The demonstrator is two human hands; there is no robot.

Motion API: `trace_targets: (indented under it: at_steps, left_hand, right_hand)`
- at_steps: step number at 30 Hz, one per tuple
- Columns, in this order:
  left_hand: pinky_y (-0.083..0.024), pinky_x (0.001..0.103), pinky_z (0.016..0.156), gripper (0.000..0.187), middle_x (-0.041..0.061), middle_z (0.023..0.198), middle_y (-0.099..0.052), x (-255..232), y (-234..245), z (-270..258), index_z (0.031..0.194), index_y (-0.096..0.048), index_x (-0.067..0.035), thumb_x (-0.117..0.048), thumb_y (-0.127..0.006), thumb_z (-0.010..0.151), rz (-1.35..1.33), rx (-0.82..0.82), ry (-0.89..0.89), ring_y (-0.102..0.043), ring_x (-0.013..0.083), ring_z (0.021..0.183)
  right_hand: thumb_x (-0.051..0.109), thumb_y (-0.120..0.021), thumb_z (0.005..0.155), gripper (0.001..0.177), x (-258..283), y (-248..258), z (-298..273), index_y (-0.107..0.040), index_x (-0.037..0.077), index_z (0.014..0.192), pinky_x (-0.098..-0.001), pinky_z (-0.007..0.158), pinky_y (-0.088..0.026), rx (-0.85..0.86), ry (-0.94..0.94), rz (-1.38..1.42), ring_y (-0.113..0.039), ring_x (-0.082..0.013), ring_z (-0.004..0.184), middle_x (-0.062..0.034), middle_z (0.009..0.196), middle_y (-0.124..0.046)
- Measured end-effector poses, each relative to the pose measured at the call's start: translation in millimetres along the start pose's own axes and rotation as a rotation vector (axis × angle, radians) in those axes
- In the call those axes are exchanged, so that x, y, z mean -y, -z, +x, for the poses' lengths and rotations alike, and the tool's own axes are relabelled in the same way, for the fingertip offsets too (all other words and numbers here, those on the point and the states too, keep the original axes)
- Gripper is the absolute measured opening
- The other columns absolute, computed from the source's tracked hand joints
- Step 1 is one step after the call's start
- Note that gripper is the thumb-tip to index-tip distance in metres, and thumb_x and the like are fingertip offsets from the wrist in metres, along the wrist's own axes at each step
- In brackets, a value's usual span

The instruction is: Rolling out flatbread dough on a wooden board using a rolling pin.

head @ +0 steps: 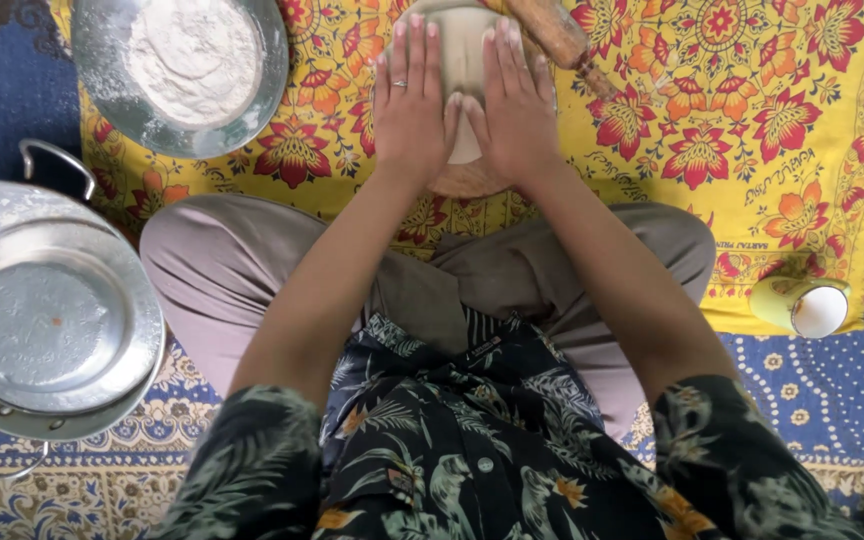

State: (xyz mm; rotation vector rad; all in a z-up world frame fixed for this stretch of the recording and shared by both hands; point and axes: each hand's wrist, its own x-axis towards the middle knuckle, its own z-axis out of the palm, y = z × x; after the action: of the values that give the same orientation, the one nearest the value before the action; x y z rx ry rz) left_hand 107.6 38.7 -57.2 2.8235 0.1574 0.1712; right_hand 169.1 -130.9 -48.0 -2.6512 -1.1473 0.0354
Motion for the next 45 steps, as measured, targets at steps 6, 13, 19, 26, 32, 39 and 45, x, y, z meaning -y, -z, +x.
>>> trace_targets:
  at_steps: [6,13,19,26,32,39,45]
  left_hand:
    - [-0.006,0.053,0.129,0.083,0.017,0.173,-0.007,-4,12,-1,0.165,-0.008,-0.001,-0.044,-0.046,0.105,0.072,0.173,0.045,-0.004,0.0304,0.161]
    - [-0.005,0.058,0.128,0.084,0.017,0.174,-0.005,-15,-3,-28,0.166,-0.008,0.0,-0.049,-0.044,0.106,0.087,0.152,0.045,-0.002,0.0313,0.161]
    - [-0.005,0.064,0.124,0.08,0.014,0.172,-0.002,-35,42,-47,0.166,-0.01,-0.018,-0.051,-0.046,0.103,0.026,0.321,0.086,0.001,0.0362,0.158]
    - [-0.039,0.052,0.112,0.059,0.017,0.136,-0.059,39,-24,-24,0.144,-0.05,-0.004,-0.038,-0.065,0.099,-0.283,-0.1,0.448,-0.056,0.0345,0.127]
    - [-0.058,0.032,0.078,0.038,0.006,0.089,-0.079,98,-52,12,0.105,-0.076,-0.002,-0.038,-0.073,0.093,-0.897,-0.16,0.567,-0.075,0.0179,0.081]
    - [-0.059,0.025,0.074,0.026,0.005,0.089,-0.079,97,-59,28,0.1,-0.076,-0.001,-0.019,-0.085,0.083,-1.052,-0.325,0.458,-0.073,0.0104,0.078]
    - [-0.055,0.022,0.061,0.02,0.003,0.078,-0.078,85,-16,7,0.09,-0.077,0.001,-0.015,-0.088,0.083,-1.054,-0.284,0.497,-0.068,0.0073,0.065]
  right_hand:
    - [0.041,-0.046,0.11,0.077,-2,-5,2,-0.017,-0.005,0.164,-0.0611,0.125,-0.013,0.07,-0.11,-0.026,-0.015,-0.0328,0.161,-0.022,0.172,-0.018]
    - [0.037,-0.051,0.108,0.069,3,2,-22,-0.029,-0.001,0.161,-0.061,0.124,-0.017,-0.001,-0.113,0.039,-0.024,-0.033,0.157,-0.0202,0.169,-0.027]
    - [0.022,-0.067,0.095,0.045,25,27,-46,-0.059,0.007,0.137,-0.0536,0.11,-0.04,-0.161,-0.143,0.144,-0.051,-0.036,0.135,-0.0155,0.146,-0.054]
    - [0.012,-0.083,0.085,0.016,27,36,-49,-0.074,0.01,0.099,-0.0423,0.086,-0.054,-0.193,0.062,0.306,-0.067,-0.0315,0.101,-0.0072,0.103,-0.071]
    - [0.016,-0.078,0.088,0.012,21,34,-36,-0.071,0.01,0.094,-0.0418,0.08,-0.054,-0.145,0.263,0.162,-0.066,-0.0288,0.095,-0.0056,0.097,-0.068]
    - [0.014,-0.069,0.095,0.014,2,27,-30,-0.063,0.008,0.106,-0.0415,0.083,-0.052,-0.103,0.35,-0.085,-0.064,-0.028,0.099,-0.0077,0.101,-0.064]
    - [0.011,-0.067,0.095,0.022,-16,59,-35,-0.067,0.006,0.116,-0.0413,0.092,-0.052,-0.052,0.393,0.076,-0.063,-0.0291,0.107,-0.0075,0.109,-0.065]
